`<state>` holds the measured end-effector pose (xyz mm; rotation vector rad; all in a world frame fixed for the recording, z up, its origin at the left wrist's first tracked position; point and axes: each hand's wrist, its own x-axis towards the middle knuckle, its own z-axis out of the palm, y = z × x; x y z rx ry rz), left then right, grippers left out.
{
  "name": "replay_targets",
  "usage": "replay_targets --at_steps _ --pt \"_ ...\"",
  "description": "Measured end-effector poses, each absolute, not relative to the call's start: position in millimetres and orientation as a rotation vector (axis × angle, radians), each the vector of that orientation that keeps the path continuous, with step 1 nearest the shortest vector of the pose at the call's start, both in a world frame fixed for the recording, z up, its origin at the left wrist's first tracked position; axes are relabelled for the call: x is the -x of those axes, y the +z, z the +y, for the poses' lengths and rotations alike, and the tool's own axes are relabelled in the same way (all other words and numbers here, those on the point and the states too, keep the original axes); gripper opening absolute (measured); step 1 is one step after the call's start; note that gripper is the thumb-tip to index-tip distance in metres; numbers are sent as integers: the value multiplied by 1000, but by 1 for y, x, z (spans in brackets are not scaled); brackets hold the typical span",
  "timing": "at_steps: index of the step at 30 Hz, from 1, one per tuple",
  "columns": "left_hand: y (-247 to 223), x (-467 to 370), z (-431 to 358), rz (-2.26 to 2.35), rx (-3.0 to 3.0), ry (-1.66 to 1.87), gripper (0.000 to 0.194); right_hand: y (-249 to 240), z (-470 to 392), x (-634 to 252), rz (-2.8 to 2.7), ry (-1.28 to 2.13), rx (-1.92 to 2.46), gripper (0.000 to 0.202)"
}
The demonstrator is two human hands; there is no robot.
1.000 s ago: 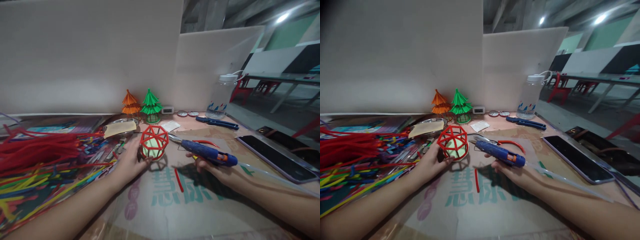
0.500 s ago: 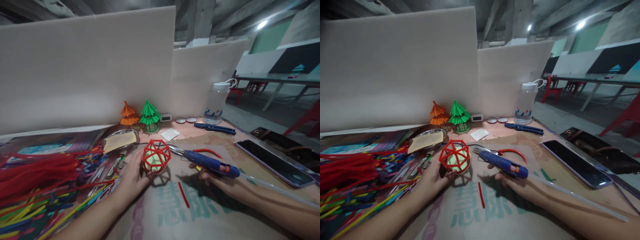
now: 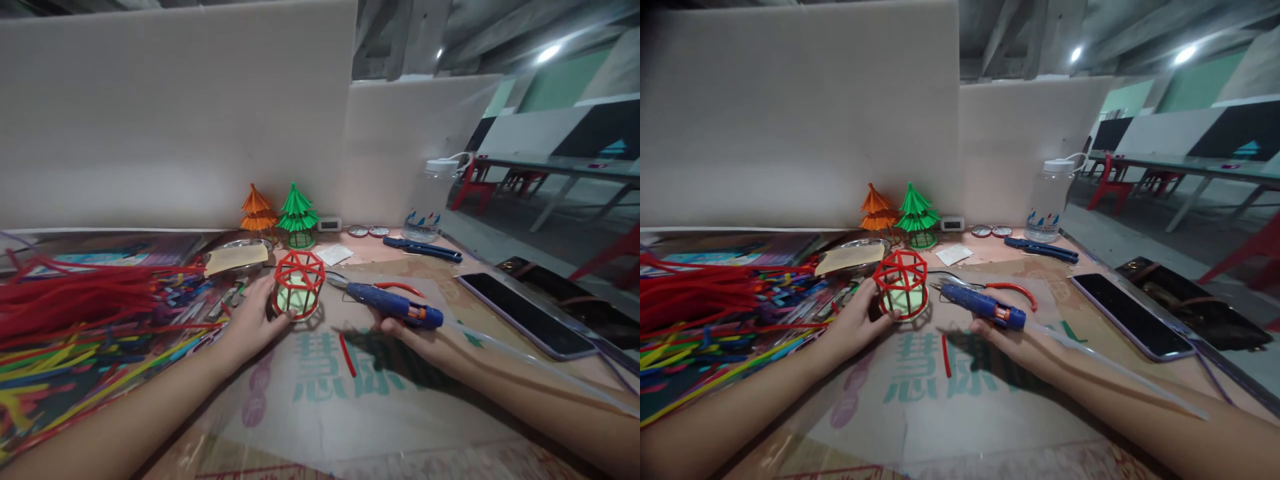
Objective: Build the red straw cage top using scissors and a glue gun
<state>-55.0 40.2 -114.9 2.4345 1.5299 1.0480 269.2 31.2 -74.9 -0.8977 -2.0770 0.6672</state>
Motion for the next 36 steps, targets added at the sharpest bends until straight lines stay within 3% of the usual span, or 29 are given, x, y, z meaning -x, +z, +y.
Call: replay_targets --at_steps 6,15,36 --pt "-113 55 41 1500 -2437 1062 53 -86 37 -271 -2034 842 901 33" --pt "-112 55 41 1436 -2474 1105 55 -81 38 -270 -2067 829 994 43" --pt "-115 56 40 1431 -2506 1109 54 -81 37 -269 -2028 736 1077 39"
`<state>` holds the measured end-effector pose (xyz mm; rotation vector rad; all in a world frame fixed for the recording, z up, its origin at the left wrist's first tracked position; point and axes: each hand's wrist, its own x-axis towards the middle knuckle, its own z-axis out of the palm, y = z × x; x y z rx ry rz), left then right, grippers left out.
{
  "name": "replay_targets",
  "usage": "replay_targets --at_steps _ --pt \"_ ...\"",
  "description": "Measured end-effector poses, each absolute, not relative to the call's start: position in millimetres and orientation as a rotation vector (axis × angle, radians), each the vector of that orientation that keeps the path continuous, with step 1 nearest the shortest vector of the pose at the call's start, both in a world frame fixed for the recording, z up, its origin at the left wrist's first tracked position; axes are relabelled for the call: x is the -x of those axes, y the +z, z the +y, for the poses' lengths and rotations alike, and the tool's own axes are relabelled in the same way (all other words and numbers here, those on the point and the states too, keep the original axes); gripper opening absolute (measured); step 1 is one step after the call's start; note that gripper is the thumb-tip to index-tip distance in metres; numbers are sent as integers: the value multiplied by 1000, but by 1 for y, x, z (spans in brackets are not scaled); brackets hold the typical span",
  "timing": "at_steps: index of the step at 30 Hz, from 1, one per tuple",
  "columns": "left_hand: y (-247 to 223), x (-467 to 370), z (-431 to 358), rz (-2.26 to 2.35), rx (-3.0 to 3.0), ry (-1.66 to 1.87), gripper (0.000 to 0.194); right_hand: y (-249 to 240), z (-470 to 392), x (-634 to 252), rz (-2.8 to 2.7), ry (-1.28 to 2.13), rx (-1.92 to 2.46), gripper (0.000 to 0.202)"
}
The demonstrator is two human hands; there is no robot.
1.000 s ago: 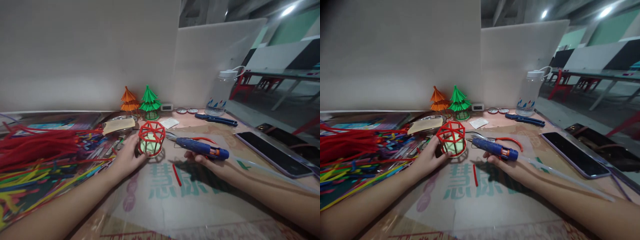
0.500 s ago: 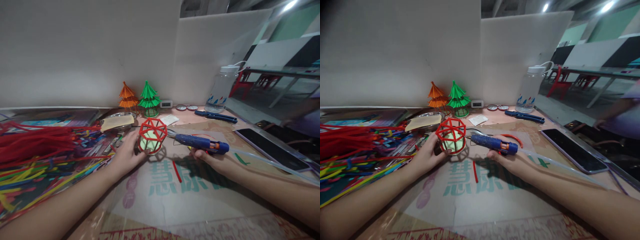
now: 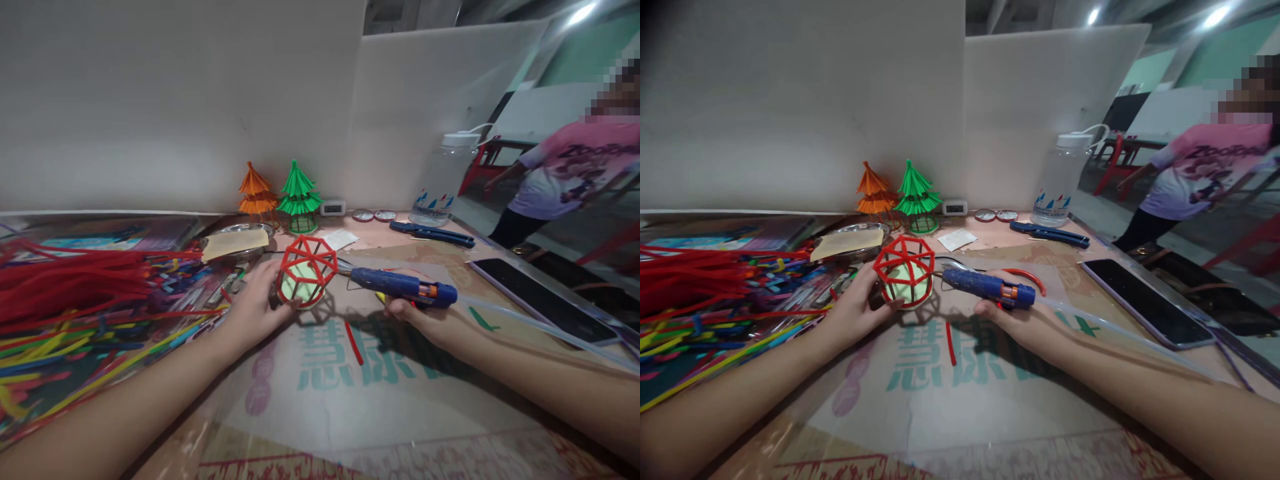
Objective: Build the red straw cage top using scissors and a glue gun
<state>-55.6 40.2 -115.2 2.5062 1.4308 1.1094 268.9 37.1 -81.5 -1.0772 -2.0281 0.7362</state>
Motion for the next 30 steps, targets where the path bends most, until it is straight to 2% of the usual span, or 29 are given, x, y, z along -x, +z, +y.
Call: replay_targets --at_steps 16,30 --pt "-113 54 39 1420 -2493 1105 52 -81 35 -268 -2055 656 1128 44" --pt "-113 54 40 1438 -2496 1095 52 -80 34 -267 -1978 684 1117 34"
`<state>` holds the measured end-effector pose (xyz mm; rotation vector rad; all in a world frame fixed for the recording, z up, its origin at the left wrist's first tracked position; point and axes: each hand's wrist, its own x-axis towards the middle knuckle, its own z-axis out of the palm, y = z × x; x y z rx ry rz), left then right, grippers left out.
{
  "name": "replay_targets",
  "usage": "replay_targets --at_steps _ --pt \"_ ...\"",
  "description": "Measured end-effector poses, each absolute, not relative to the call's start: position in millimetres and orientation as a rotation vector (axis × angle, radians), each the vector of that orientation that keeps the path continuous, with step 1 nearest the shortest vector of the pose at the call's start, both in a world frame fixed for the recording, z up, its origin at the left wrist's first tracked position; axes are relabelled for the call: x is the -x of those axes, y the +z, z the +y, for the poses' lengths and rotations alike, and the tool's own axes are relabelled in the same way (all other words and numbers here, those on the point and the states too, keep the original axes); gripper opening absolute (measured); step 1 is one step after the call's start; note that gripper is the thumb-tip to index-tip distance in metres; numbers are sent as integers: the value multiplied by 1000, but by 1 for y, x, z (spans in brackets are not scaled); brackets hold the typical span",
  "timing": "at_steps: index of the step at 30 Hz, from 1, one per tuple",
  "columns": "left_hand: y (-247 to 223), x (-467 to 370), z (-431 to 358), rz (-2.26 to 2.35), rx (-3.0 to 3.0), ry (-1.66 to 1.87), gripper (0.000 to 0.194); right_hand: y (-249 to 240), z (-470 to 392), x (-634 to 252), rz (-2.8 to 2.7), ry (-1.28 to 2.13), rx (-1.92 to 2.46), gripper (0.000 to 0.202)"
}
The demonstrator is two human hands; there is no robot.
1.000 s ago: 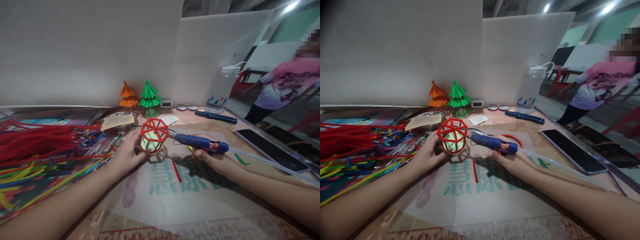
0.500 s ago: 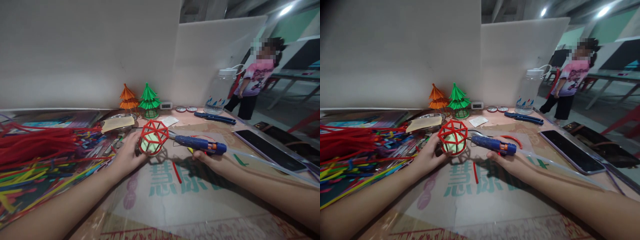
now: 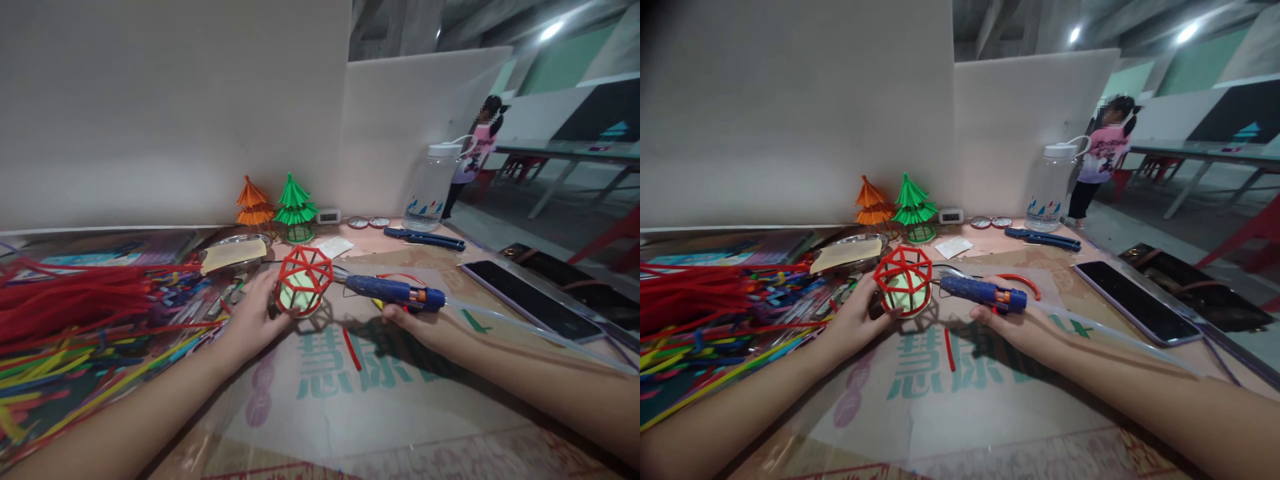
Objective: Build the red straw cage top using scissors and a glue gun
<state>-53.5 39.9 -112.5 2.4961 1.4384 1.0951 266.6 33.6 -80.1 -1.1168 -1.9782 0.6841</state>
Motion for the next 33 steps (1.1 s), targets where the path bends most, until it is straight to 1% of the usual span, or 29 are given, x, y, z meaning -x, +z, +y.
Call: replay_targets --at_steps 8,13,19,26,33 --pt "-112 55 40 1429 -2521 1089 53 -82 36 -268 -1966 704 1074 29" --pt "-113 55 41 1434 -2503 1091 54 -83 36 -269 -1978 659 1066 28" --pt "-113 54 41 1455 -2502 1065 48 -84 37 -269 -2001 668 1074 22" --pt "-111 53 41 1475 -2484 1048 41 -84 38 -267 -2020 570 992 26" --pt "-111 52 41 1495 -2469 1026 43 -85 40 -268 -2052 764 909 31"
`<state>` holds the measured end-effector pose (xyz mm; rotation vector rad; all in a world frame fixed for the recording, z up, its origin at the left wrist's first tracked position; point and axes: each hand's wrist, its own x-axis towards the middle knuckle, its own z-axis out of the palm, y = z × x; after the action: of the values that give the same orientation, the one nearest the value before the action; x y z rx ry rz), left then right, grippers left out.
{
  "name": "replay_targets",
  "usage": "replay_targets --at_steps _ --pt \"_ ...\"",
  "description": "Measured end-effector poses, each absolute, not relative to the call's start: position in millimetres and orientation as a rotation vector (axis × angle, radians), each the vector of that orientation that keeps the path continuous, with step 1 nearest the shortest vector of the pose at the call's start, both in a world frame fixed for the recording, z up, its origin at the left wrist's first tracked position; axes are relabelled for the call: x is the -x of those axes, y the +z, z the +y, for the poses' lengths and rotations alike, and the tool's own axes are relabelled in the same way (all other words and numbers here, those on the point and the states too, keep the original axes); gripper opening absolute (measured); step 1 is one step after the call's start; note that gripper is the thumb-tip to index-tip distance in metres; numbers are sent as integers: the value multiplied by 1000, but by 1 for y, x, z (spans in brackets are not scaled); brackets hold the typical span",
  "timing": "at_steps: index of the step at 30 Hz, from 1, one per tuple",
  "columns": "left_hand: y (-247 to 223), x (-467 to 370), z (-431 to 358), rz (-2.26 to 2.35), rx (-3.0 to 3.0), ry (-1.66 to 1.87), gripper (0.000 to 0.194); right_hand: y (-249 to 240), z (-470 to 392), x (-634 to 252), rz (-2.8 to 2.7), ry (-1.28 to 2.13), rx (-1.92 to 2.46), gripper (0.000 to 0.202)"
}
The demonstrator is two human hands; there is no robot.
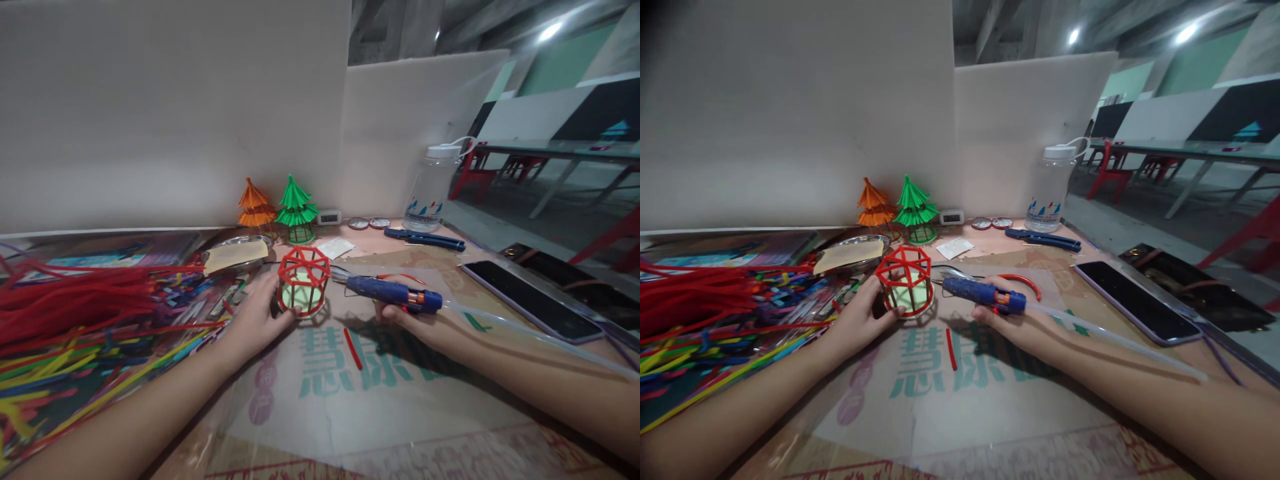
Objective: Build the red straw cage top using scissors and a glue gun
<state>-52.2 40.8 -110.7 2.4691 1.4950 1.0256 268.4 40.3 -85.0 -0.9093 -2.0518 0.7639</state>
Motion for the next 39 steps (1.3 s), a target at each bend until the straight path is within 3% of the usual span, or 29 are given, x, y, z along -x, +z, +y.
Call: replay_targets --at_steps 9,39 --pt "-112 53 41 1455 -2489 1039 51 -80 34 -266 -2038 786 868 35" --pt "-111 52 40 1436 -2502 1043 47 -86 35 -267 -1995 448 1020 30"
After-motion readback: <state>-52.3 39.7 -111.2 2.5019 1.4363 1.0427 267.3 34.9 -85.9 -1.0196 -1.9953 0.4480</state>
